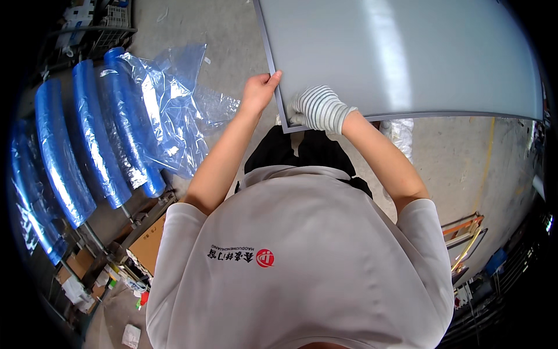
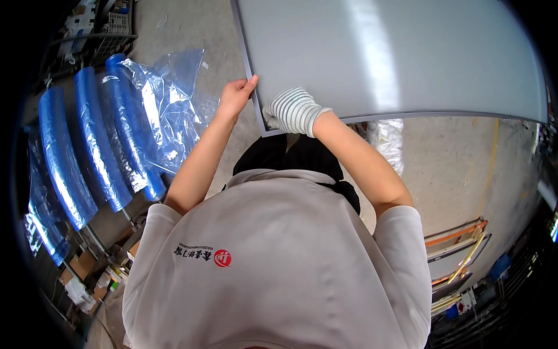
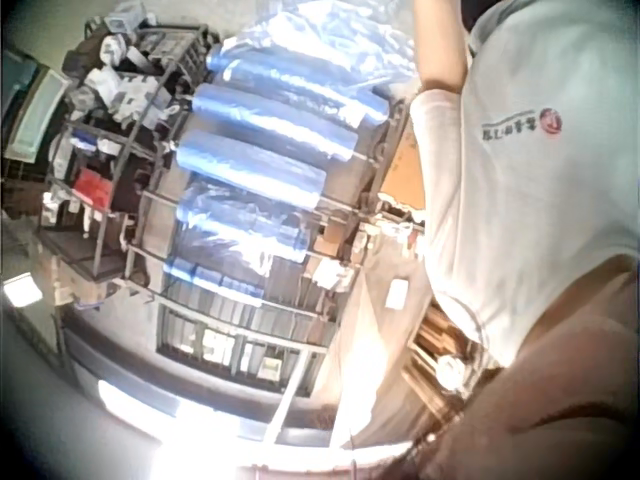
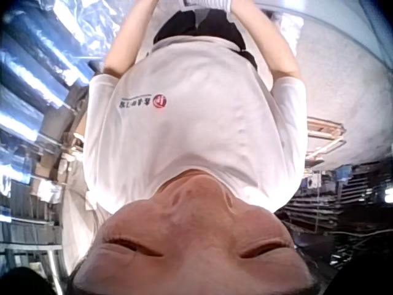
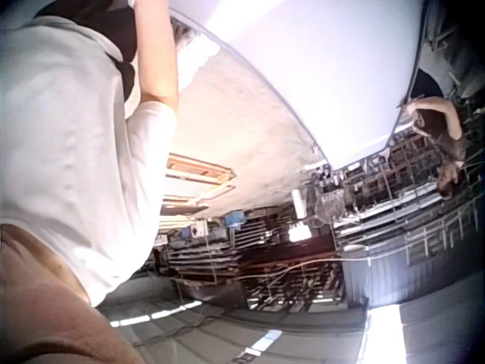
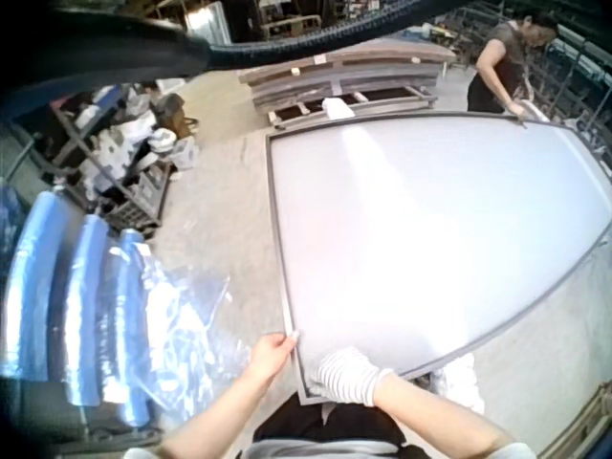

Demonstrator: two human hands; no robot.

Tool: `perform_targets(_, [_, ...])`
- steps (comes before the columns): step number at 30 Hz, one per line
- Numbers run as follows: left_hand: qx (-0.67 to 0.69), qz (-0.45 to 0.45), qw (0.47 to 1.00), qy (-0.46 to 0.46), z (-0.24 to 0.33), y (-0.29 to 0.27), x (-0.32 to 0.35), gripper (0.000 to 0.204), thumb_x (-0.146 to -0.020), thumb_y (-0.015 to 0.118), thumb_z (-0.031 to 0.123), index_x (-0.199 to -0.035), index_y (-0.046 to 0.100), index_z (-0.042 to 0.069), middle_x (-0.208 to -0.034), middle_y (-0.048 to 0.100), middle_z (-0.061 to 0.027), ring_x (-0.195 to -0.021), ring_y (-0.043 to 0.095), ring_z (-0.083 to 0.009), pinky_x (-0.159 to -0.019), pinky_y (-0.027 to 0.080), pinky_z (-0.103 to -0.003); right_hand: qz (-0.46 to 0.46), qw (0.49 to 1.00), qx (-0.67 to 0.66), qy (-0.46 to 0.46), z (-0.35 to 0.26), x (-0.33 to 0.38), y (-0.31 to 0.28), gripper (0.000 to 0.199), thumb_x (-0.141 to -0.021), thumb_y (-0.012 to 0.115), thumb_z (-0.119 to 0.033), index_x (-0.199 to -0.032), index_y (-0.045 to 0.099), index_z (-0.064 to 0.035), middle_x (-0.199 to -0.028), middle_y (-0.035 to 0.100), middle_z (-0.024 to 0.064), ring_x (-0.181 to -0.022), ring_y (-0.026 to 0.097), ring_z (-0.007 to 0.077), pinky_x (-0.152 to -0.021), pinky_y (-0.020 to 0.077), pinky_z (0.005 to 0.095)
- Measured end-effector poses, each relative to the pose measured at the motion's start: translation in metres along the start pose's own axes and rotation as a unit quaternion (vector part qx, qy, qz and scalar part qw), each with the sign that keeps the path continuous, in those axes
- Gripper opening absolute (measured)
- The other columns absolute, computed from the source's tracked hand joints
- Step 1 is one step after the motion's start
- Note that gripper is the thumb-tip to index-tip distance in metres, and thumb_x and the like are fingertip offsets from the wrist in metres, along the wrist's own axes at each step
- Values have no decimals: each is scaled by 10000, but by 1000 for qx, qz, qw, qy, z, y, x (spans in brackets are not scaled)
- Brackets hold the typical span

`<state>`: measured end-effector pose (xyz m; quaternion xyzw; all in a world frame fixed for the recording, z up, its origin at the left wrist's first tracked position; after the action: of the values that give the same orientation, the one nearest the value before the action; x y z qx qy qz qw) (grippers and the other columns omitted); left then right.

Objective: The person peels protective plastic film from a large rectangular glass panel using a small metal scraper tool. They work along the edges and surface of the panel, removing strips of film while another person assists on the opposite side. The removed film is gathered and discarded.

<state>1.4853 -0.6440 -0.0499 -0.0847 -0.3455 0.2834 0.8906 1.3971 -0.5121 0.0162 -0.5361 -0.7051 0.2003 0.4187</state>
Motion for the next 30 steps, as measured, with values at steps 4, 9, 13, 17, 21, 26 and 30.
perform_targets(4, [-15,59,998,-1,11,4,10,455,-857,625,403,-616,590,18,-568,412,51,-565,346,-73,-507,306,-260,46,998,-22,-41,11,5,8,199,-830,545,-258,-846,652,-90,-745,635,94,-732,622,310,-653,493,424])
perform_targets(9, [-12,48,999,14,9,4,6,448,-857,629,381,-624,595,0,-558,395,60,-563,330,-64,-497,299,-258,41,999,19,-1,20,-3,2,238,-846,539,-284,-848,654,-76,-725,633,103,-709,624,315,-642,499,435])
perform_targets(13, [10,38,999,16,3,5,2,427,-858,633,362,-660,626,-16,-572,439,58,-572,358,-57,-504,313,-251,42,998,39,-21,16,-10,14,238,-837,537,-277,-800,646,-69,-685,624,111,-674,623,312,-613,499,436])
perform_targets(17, [15,34,999,9,1,5,0,404,-863,629,344,-688,651,-19,-585,475,54,-573,375,-54,-515,327,-243,14,999,31,-26,4,-1,10,213,-841,525,-272,-812,641,-96,-753,626,89,-707,620,301,-632,495,427])
perform_targets(21, [31,25,999,2,5,4,4,391,-866,627,335,-703,658,-18,-598,497,54,-585,396,-49,-527,342,-239,83,996,15,-31,16,2,9,179,-826,551,-277,-847,663,-139,-817,619,51,-796,599,262,-720,485,395])
perform_targets(26, [63,45,996,39,-4,7,-1,417,-836,643,355,-718,643,-45,-526,473,-2,-529,398,-82,-492,348,-293,189,981,7,-41,16,11,15,139,-787,602,-255,-865,686,-176,-814,609,14,-824,574,232,-770,466,363])
perform_targets(30, [83,36,995,42,-2,9,-2,420,-839,644,360,-742,648,-48,-549,487,7,-547,408,-82,-507,359,-285,172,980,48,-89,12,18,26,148,-746,637,-218,-880,695,-196,-798,605,8,-808,575,210,-749,455,357])
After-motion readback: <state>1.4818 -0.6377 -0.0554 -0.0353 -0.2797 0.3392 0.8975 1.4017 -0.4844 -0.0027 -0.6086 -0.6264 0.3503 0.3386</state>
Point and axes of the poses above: each hand's wrist, its own x-axis away from the middle knuckle, its own y-axis out of the palm, z = x × y, the point moved 4 cm from there along -x, towards the middle knuckle
